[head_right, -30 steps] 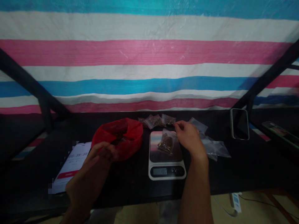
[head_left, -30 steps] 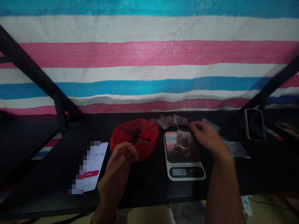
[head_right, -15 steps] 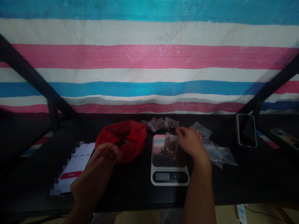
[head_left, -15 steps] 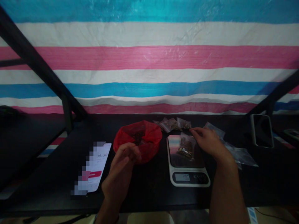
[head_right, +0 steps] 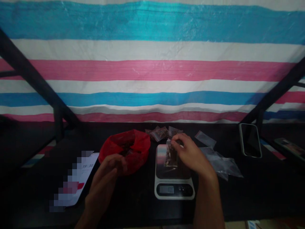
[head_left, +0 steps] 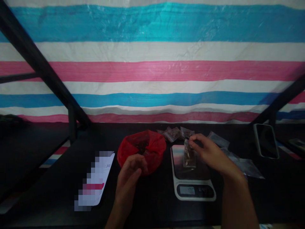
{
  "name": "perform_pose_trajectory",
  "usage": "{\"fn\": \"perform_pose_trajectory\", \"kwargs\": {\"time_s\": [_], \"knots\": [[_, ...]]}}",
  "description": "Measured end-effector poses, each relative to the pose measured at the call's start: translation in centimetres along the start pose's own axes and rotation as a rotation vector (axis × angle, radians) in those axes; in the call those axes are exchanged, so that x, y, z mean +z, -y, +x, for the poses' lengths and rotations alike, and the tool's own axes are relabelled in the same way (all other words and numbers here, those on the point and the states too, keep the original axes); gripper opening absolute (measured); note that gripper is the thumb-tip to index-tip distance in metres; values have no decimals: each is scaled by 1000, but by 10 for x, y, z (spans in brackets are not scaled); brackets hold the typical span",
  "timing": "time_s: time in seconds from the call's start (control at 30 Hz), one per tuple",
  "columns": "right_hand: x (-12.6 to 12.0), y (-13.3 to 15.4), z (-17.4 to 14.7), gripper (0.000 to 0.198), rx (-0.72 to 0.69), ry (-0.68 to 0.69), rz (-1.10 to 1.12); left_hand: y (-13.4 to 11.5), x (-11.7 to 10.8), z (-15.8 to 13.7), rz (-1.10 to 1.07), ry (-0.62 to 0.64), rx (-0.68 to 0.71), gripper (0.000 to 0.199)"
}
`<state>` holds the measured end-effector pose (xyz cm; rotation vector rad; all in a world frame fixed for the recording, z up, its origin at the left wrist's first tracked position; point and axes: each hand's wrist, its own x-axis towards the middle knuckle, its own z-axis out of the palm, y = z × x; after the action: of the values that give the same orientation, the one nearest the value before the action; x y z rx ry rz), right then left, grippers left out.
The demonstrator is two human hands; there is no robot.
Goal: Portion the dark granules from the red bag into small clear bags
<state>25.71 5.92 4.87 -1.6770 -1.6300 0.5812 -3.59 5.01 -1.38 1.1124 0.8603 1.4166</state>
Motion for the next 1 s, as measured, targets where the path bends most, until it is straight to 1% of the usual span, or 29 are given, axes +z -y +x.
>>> {"fn": "perform_pose_trajectory", "kwargs": {"time_s": [0.07, 0.13, 0.17, 0.23, 0.3, 0.37, 0.43, 0.47, 0.57, 0.63, 0.73, 0.8, 1.0], "knots": [[4, 23, -5, 19, -87, 143, 180, 3, 4, -2, 111, -48, 21, 25], [15, 46, -8, 14, -137, 272, 269, 5, 12, -6, 183, -105, 29, 28], [22, 57, -8, 10, -141, 322, 305, 7, 17, -7, 182, -106, 28, 31], [39, 73, -7, 7, -124, 396, 384, 9, 26, -10, 148, -61, -1, 39], [55, 82, -5, 2, -90, 429, 449, 11, 33, -10, 134, -19, -57, 39], [66, 84, -2, 10, -75, 426, 485, 12, 36, -7, 122, -26, -81, 36], [73, 82, 1, 22, -79, 388, 489, 10, 35, -4, 102, -71, -73, 38], [74, 80, 2, 24, -80, 365, 481, 9, 34, -2, 93, -97, -65, 40], [77, 75, 5, 24, -81, 312, 448, 7, 29, 0, 77, -144, -66, 43], [78, 73, 5, 25, -77, 322, 449, 7, 27, 0, 77, -159, -76, 46], [81, 73, 5, 33, -60, 366, 450, 7, 27, -1, 84, -191, -78, 48], [82, 74, 6, 35, -56, 355, 433, 7, 28, 0, 84, -203, -67, 47], [84, 79, 6, 28, -111, 272, 384, 8, 24, 0, 120, -197, -15, 44]]}}
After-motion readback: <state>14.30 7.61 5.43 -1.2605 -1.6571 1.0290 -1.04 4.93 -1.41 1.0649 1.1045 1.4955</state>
